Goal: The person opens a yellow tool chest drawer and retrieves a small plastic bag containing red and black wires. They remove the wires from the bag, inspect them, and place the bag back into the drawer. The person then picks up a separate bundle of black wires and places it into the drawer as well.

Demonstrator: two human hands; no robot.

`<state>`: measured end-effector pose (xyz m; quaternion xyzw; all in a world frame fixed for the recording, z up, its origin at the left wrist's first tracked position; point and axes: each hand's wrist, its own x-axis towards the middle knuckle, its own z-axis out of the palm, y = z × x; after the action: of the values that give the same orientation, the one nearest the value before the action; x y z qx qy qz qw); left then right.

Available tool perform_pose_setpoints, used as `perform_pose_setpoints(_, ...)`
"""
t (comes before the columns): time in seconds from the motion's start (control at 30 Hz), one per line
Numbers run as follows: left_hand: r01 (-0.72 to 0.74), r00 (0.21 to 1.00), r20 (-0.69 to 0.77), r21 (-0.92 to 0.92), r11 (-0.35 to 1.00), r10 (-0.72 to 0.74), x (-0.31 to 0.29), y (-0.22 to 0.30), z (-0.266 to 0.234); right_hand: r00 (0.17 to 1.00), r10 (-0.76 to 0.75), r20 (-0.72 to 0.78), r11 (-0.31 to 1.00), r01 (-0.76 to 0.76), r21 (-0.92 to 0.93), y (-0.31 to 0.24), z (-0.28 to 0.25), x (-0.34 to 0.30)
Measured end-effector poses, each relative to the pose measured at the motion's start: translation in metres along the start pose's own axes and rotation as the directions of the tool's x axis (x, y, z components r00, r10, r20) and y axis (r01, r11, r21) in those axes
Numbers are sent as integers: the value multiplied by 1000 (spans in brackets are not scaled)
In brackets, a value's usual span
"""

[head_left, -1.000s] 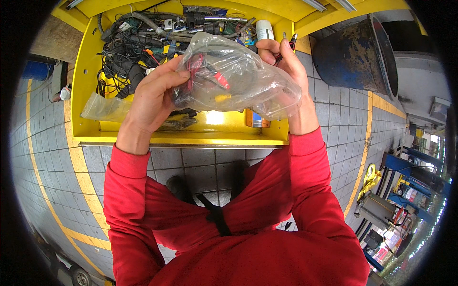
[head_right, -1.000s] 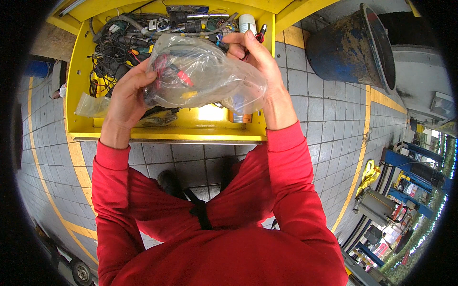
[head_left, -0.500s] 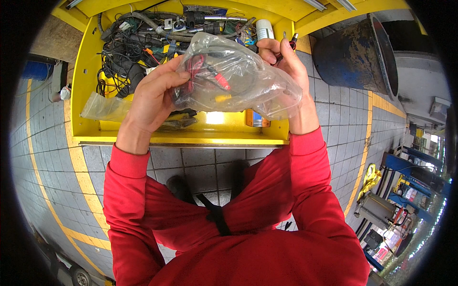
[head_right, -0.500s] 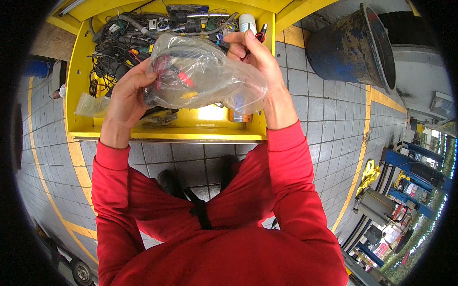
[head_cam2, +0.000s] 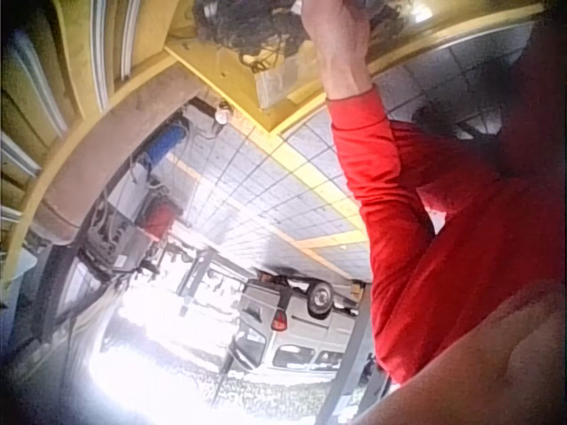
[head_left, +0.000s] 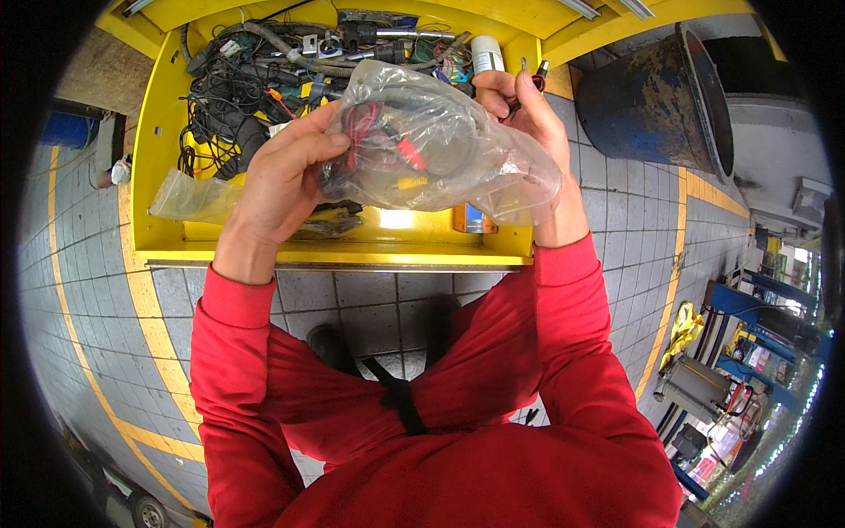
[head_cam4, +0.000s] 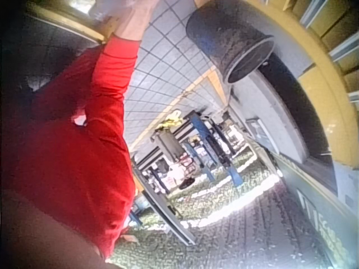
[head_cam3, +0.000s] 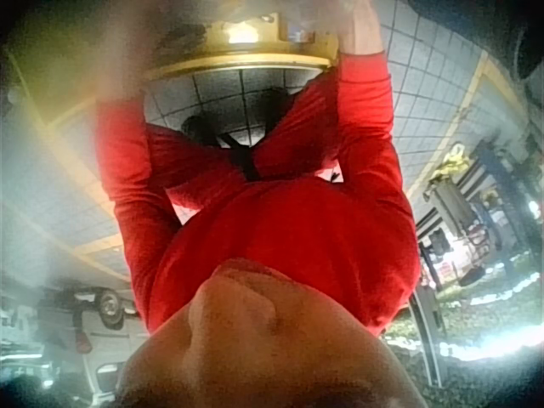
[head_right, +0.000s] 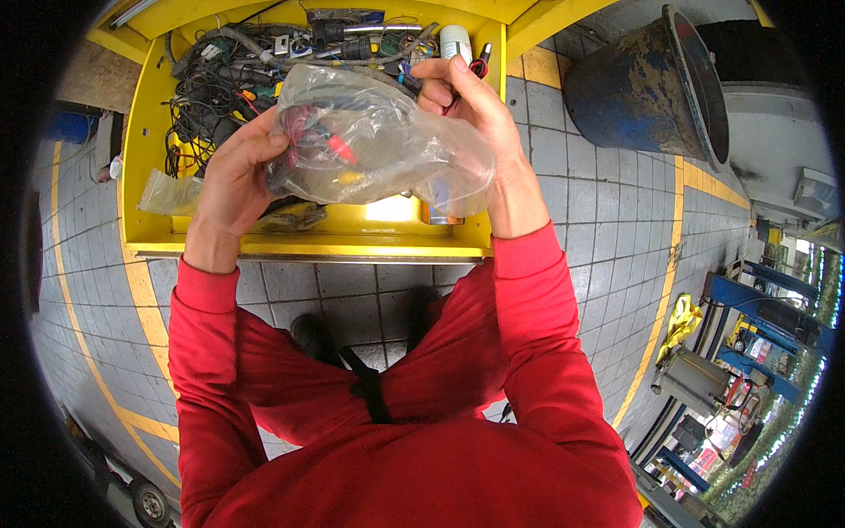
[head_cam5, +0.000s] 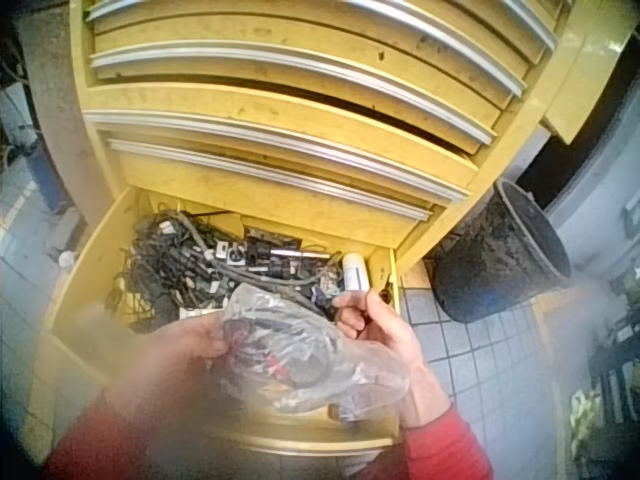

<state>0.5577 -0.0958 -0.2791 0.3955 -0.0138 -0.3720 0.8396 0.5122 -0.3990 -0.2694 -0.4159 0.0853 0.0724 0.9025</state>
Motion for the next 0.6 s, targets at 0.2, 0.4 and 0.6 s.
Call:
perform_pose_setpoints(0.2, -7, 1000, -2, -5, 1000, 7, 1, -1, -2, 1000, -1, 31, 1000, 2, -25, 0, -2, 2)
perform_pose_setpoints(0.4, 11, 1000, -12, 83, 997, -10, 2, -1, -3, 1000, -4, 13, 999, 5, -42, 0, -2, 2)
perform_pose_setpoints(0.6, 2, 999, -41, 9, 1000, -2, 3, -2, -4, 1000, -5, 8, 999, 5, -51, -1, -1, 1)
